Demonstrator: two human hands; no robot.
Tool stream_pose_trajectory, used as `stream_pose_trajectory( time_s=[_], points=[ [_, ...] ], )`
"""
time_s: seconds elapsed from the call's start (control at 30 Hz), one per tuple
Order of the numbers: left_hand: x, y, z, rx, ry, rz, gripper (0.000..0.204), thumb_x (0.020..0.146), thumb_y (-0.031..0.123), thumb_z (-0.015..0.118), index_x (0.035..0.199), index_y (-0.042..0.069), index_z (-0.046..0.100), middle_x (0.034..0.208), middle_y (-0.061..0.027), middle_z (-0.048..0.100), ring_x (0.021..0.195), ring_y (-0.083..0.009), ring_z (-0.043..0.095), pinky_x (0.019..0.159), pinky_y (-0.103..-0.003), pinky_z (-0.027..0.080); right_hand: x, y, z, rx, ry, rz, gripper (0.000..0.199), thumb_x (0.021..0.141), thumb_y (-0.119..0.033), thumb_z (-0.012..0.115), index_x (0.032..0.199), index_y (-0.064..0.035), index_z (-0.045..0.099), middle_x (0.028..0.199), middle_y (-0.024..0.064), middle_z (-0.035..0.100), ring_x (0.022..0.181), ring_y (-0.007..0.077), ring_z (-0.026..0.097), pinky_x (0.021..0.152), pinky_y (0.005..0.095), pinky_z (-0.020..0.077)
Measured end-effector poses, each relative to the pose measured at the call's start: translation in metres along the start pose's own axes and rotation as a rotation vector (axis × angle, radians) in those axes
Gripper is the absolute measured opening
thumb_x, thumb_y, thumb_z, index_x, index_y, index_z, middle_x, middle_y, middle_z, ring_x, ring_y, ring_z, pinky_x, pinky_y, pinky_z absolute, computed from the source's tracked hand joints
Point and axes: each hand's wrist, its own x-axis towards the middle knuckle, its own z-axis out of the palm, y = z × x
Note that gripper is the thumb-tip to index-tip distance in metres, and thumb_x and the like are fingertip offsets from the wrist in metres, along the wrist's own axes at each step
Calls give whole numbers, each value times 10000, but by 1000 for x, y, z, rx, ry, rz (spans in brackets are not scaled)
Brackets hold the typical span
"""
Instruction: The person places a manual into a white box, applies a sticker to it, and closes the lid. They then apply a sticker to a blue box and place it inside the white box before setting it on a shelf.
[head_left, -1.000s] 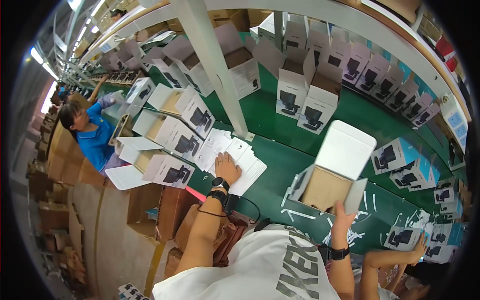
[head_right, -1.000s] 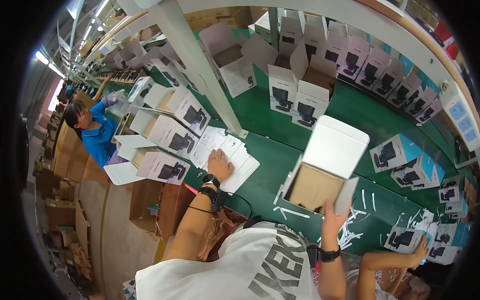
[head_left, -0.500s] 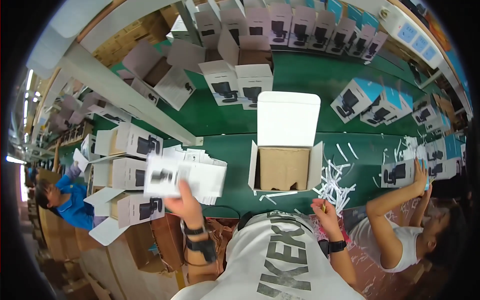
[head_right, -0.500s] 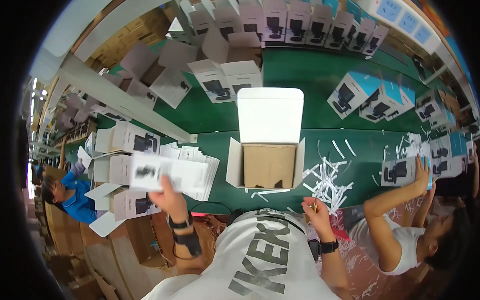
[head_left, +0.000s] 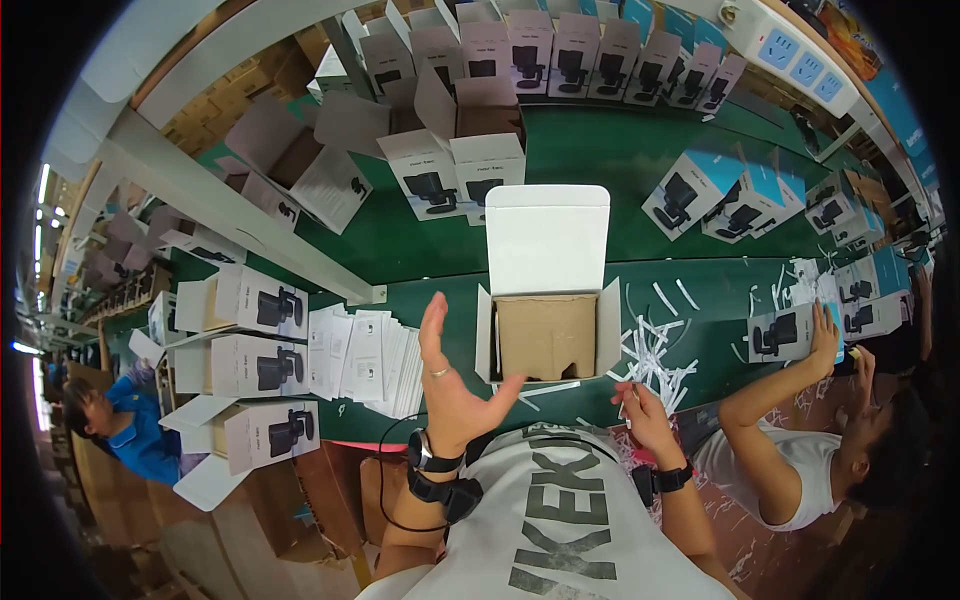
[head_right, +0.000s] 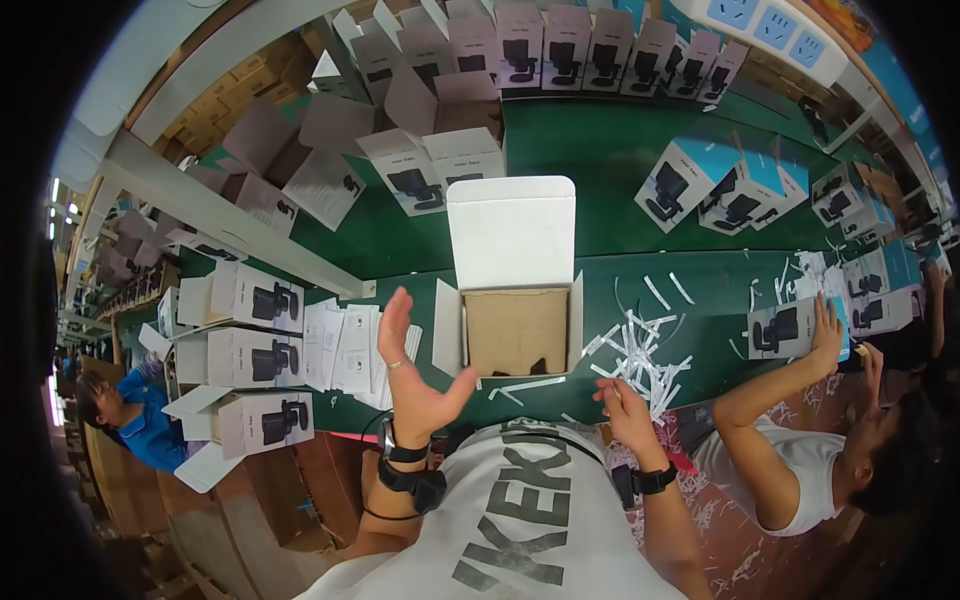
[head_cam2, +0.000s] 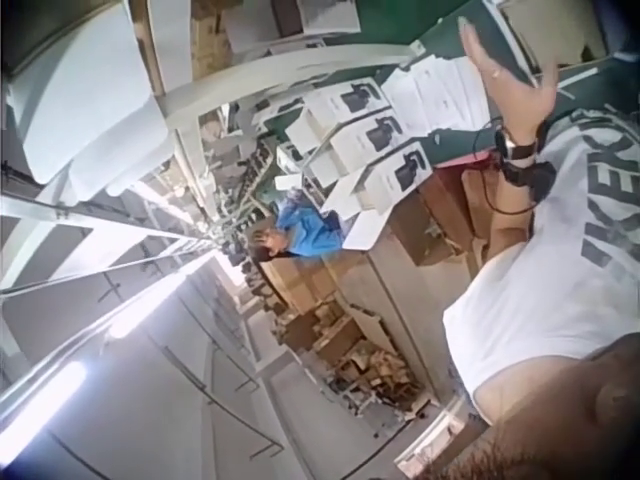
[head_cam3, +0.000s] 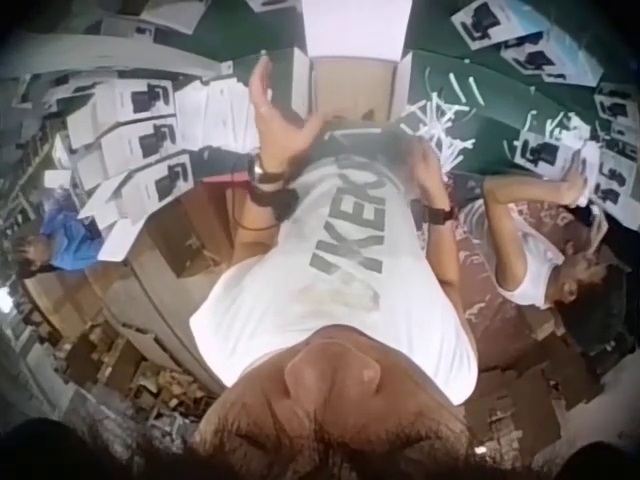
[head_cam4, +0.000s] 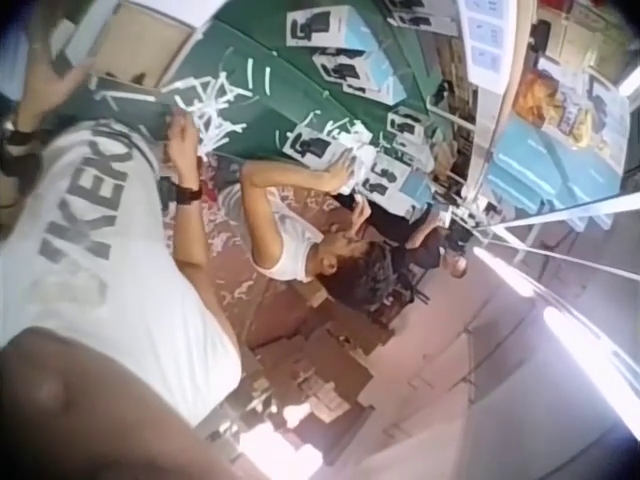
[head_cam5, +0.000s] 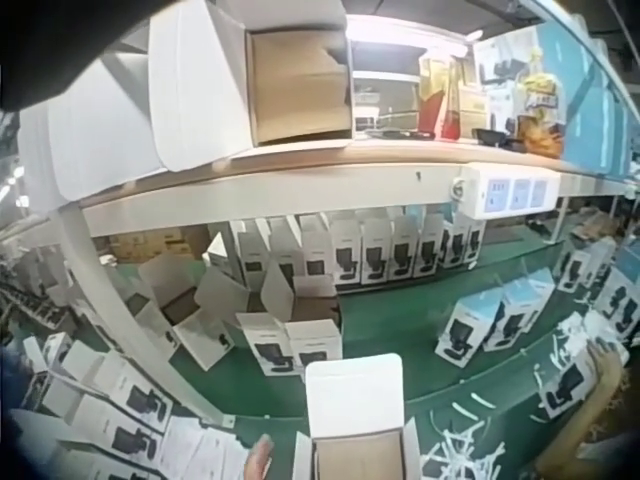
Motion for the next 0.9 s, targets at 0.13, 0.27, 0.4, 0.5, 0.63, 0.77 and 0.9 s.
stream_pose_trajectory(
  time_s=[0.13, 0.27, 0.4, 0.5, 0.63, 0.77, 0.9],
  points=[
    [-31, -33, 9, -97, -113, -282, 863, 841, 112, 786, 1569, -49, 351, 1582, -280, 428, 1451, -420, 459, 1198, -501, 369, 13, -70, 7, -108, 9, -116, 258, 1094, -180, 594, 1277, -5, 641, 999, -3, 688, 745, 68, 538, 689, 220, 462],
    [-22, -30, 23, -102, -231, -248, 908, 855, 180, 810, 1589, -61, 334, 1623, -310, 365, 1488, -466, 403, 1215, -531, 341, 32, -125, 33, 193, 103, -251, 306, 1029, -163, 687, 1290, -15, 632, 998, -17, 621, 802, 75, 562, 707, 219, 480],
    [-1, 5, 31, 181, -432, 155, 936, 839, 202, 817, 1601, -47, 334, 1646, -319, 322, 1533, -490, 322, 1258, -544, 274, 46, -128, 72, 60, 132, -477, 433, 938, -113, 772, 1332, -34, 611, 1104, 11, 609, 912, 109, 610, 751, 259, 523],
    [1, 8, 44, 384, -680, 236, 963, 812, 234, 836, 1594, -55, 355, 1660, -316, 296, 1545, -511, 284, 1266, -565, 248, 43, -141, 52, -187, 183, -560, 383, 932, -114, 774, 1283, -38, 642, 1073, 44, 647, 912, 153, 647, 766, 282, 537],
    [-3, 12, 57, 585, -708, 234, 981, 759, 287, 864, 1553, -62, 406, 1676, -296, 280, 1548, -536, 247, 1263, -625, 202, 56, -155, 26, -386, 232, -618, 287, 922, -124, 779, 1181, -35, 691, 1022, 100, 704, 884, 217, 696, 772, 306, 553],
    [4, 17, 63, 541, -703, 175, 978, 717, 305, 886, 1502, -73, 441, 1679, -286, 282, 1538, -564, 232, 1246, -678, 178, 66, -159, 23, -508, 359, -662, 201, 918, -136, 782, 1079, -29, 727, 967, 131, 739, 842, 262, 730, 746, 319, 562],
    [3, 16, 65, 504, -673, 188, 916, 728, 297, 881, 1453, -83, 469, 1673, -290, 288, 1528, -578, 231, 1241, -692, 169, 65, -159, 21, -559, 379, -658, 182, 919, -134, 778, 1059, -27, 734, 970, 131, 758, 820, 259, 748, 723, 327, 567]
  ],
)
